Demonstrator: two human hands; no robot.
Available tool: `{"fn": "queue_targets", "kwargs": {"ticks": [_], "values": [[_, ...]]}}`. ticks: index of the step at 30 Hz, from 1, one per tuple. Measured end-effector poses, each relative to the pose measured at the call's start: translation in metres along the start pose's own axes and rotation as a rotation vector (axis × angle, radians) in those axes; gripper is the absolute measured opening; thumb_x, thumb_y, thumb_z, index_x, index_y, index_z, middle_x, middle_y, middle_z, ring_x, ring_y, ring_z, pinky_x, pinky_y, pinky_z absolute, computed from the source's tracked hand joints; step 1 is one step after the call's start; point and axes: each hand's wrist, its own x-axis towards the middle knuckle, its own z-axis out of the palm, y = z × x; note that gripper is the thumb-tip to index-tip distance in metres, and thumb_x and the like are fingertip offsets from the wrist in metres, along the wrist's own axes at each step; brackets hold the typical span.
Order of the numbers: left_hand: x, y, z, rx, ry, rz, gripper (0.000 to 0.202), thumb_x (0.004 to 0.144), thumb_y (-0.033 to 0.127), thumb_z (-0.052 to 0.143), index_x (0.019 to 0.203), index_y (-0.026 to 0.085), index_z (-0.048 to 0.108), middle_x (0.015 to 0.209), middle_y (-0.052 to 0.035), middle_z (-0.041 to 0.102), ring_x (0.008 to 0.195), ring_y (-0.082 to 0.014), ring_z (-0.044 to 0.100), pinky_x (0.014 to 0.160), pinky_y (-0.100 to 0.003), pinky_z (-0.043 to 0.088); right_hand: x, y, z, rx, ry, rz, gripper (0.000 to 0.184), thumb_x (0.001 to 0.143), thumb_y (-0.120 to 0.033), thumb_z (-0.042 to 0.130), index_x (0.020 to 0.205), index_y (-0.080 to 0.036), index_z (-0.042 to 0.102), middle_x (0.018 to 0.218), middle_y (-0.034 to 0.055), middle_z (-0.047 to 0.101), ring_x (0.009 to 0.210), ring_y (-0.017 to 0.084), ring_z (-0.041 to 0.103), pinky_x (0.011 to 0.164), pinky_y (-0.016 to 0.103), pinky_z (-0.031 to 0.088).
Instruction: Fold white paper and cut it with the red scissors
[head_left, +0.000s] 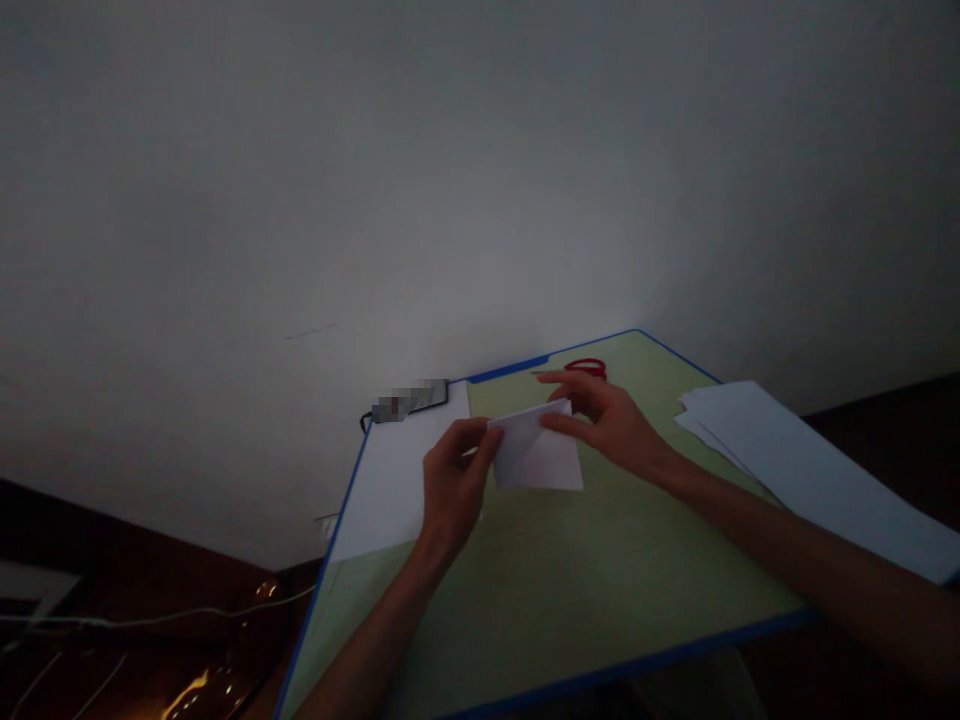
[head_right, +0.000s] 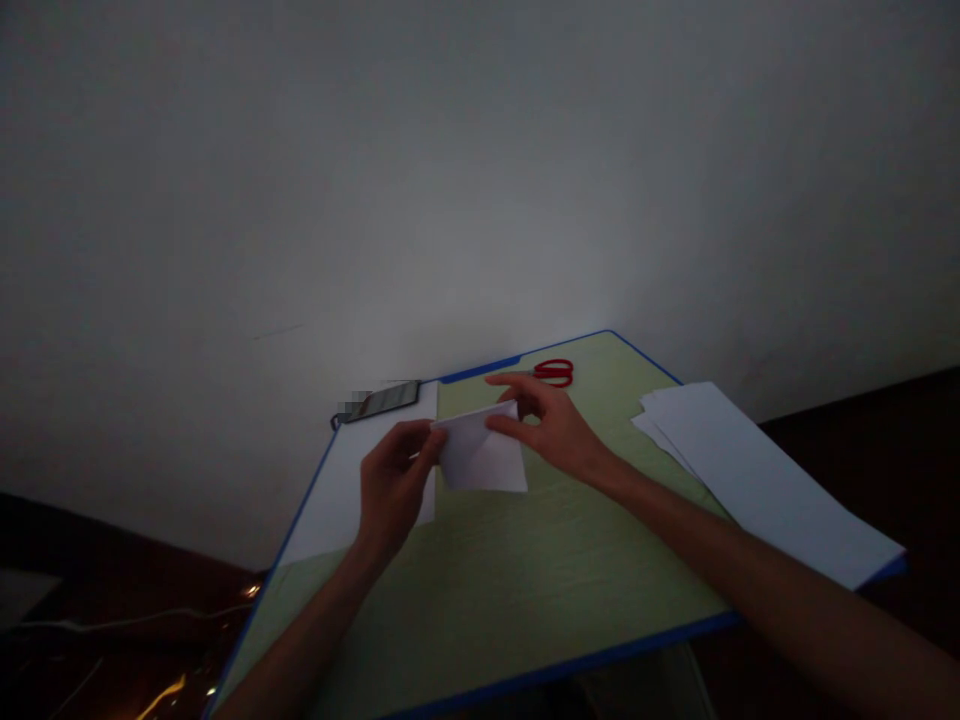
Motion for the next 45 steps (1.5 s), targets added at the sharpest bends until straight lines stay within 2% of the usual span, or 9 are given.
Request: {"fn": "queue_targets", "kwargs": {"ticks": [8,15,20,24,27,30,35,40,45], "values": [[0.004,-0.007,-0.002,-0.034,0.027,-0.032,0.027,0.081,0.041,0.081,0.090,0.019,0.069,0.085,-0.0037,0.074,0.080,-0.0181,0.069,0.069,-0.028,0.059,0.000,-0.005,0.001,0.131,0.090,0.044,0.041,0.076,-0.042,0.086,0.111,-0.025,0.072,0.095,0.0050,0.077,0.086,0.022,0.073,0.078,0.037,0.061],[0.006,-0.009,-0.005,-0.071,-0.028,-0.034,0.025,0.082,0.037,0.080,0.090,0.018,0.067,0.080,-0.0004,0.071,0.073,-0.0147,0.068,0.062,-0.024,0.057,0.001,-0.005,0.000,0.106,0.120,0.013,0.032,0.077,-0.041,0.084,0.102,-0.023,0.077,0.094,0.0055,0.079,0.088,0.023,0.075,0.082,0.038,0.061],[0.003,-0.006,-0.003,0.049,-0.173,-0.027,0.024,0.087,0.039,0.074,0.086,0.016,0.069,0.066,0.0022,0.064,0.048,-0.0093,0.057,0.042,-0.019,0.047,-0.001,-0.010,0.004,0.061,0.051,-0.030,0.025,0.085,-0.035,0.077,0.108,-0.026,0.076,0.101,0.0044,0.078,0.093,0.021,0.073,0.085,0.036,0.058],[-0.001,-0.008,0.000,0.136,-0.106,-0.013,0.026,0.089,0.040,0.072,0.080,0.017,0.066,0.059,0.0041,0.059,0.038,-0.0069,0.050,0.036,-0.018,0.038,0.000,-0.007,0.006,0.022,0.008,0.041,0.041,0.089,-0.037,0.070,0.128,-0.025,0.067,0.093,0.0031,0.073,0.077,0.017,0.068,0.067,0.030,0.053],[-0.001,-0.010,0.001,0.145,-0.041,-0.012,0.026,0.088,0.041,0.072,0.081,0.017,0.065,0.058,0.0047,0.057,0.038,-0.0072,0.050,0.035,-0.018,0.037,0.001,-0.002,0.005,-0.086,-0.115,0.099,0.029,0.091,-0.046,0.065,0.099,-0.019,0.073,0.075,0.0009,0.065,0.062,0.015,0.057,0.053,0.027,0.042],[0.000,-0.011,0.000,0.143,0.000,-0.012,0.026,0.087,0.041,0.073,0.080,0.017,0.065,0.055,0.0053,0.055,0.037,-0.0075,0.050,0.034,-0.018,0.037,0.001,0.000,0.004,-0.140,-0.179,0.094,0.036,0.093,-0.049,0.061,0.075,-0.018,0.066,0.067,-0.0007,0.057,0.060,0.014,0.052,0.050,0.026,0.036],[0.003,-0.010,-0.002,0.032,0.035,-0.033,0.029,0.084,0.043,0.076,0.082,0.016,0.066,0.057,0.0053,0.056,0.040,-0.0085,0.050,0.035,-0.019,0.038,-0.002,-0.003,0.007,-0.144,-0.130,0.048,0.032,0.095,-0.045,0.059,0.075,-0.020,0.059,0.067,-0.0027,0.052,0.059,0.013,0.048,0.050,0.026,0.033],[0.008,-0.012,-0.003,-0.149,-0.055,-0.089,0.033,0.087,0.045,0.072,0.075,0.015,0.068,0.065,0.0014,0.058,0.055,-0.0107,0.055,0.048,-0.022,0.047,-0.005,-0.005,0.010,-0.148,-0.025,0.020,0.032,0.095,-0.045,0.059,0.073,-0.021,0.058,0.066,-0.0027,0.051,0.058,0.013,0.047,0.052,0.027,0.034],[0.005,-0.008,-0.001,0.032,-0.002,-0.015,0.031,0.089,0.041,0.071,0.073,0.015,0.071,0.060,0.0008,0.060,0.054,-0.0110,0.054,0.050,-0.022,0.044,-0.005,-0.003,0.011,-0.102,0.005,0.044,0.026,0.093,-0.045,0.062,0.092,-0.020,0.068,0.081,0.0024,0.065,0.071,0.017,0.060,0.061,0.029,0.044]]}}
